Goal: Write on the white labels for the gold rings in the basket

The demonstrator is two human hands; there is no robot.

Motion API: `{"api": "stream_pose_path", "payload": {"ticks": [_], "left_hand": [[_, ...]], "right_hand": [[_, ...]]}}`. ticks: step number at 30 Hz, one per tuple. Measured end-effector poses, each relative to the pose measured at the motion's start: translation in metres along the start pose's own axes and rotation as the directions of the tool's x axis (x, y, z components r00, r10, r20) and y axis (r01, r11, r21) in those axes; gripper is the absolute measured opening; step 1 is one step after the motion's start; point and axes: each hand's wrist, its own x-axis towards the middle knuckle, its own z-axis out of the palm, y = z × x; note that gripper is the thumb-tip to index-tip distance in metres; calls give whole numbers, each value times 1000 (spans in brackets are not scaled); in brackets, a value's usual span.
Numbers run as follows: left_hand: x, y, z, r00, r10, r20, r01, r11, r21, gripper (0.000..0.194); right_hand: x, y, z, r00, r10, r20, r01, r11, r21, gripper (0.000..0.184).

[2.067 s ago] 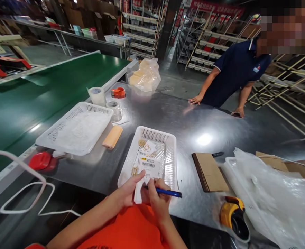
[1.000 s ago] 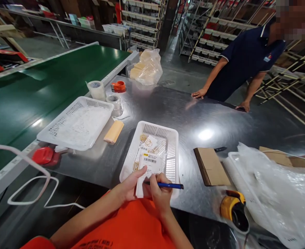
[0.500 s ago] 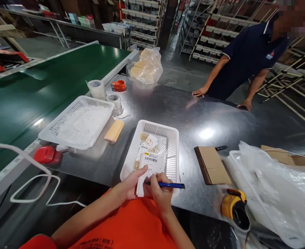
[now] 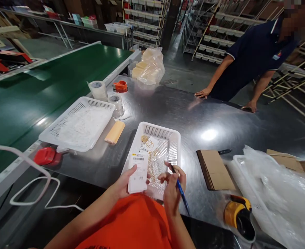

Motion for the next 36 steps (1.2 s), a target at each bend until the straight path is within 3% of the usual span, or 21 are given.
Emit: {"api": "stream_pose_path", "payload": {"ticks": [2,4,6,7,8,11,15,20,23,27,31,36], "left_hand": [[-2,11,-16,994,82,-73,-83,997,-2,44],[-3,20,-31,974,140,-178,-143,990,-6,36],[-2,24,-43,962,160,-223,-166,986,-10,32],[-1,25,-47,963,158,-218,-165,986,-14,33],[0,24,-49,968,151,-202,-158,987,-19,34],[3,20,-53,975,149,-167,-157,987,-36,39],[7,14,-54,965,139,-223,-151,988,-39,38],[12,10,-58,956,117,-269,-136,989,-53,37],[14,10,-56,952,132,-276,-156,985,-68,34],[13,13,-52,948,118,-296,-143,987,-67,39],[13,14,-50,939,115,-324,-134,990,-37,41],[14,13,-52,943,122,-310,-135,991,-21,39]], "right_hand": [[26,21,-6,991,80,103,-70,993,-90,36],[51,49,-9,963,149,225,-60,932,-359,37],[69,76,-3,911,200,362,114,719,-686,34],[75,88,3,887,222,406,180,644,-744,33],[80,98,12,861,238,450,245,581,-776,31],[88,118,46,779,261,570,386,517,-764,30],[99,131,90,693,284,663,526,429,-734,37],[114,146,102,648,341,681,588,344,-732,55],[116,153,95,647,355,675,592,324,-738,64],[112,156,84,672,359,647,561,323,-762,57],[110,151,78,710,310,632,524,367,-768,37],[110,135,71,763,178,621,483,481,-731,19]]}}
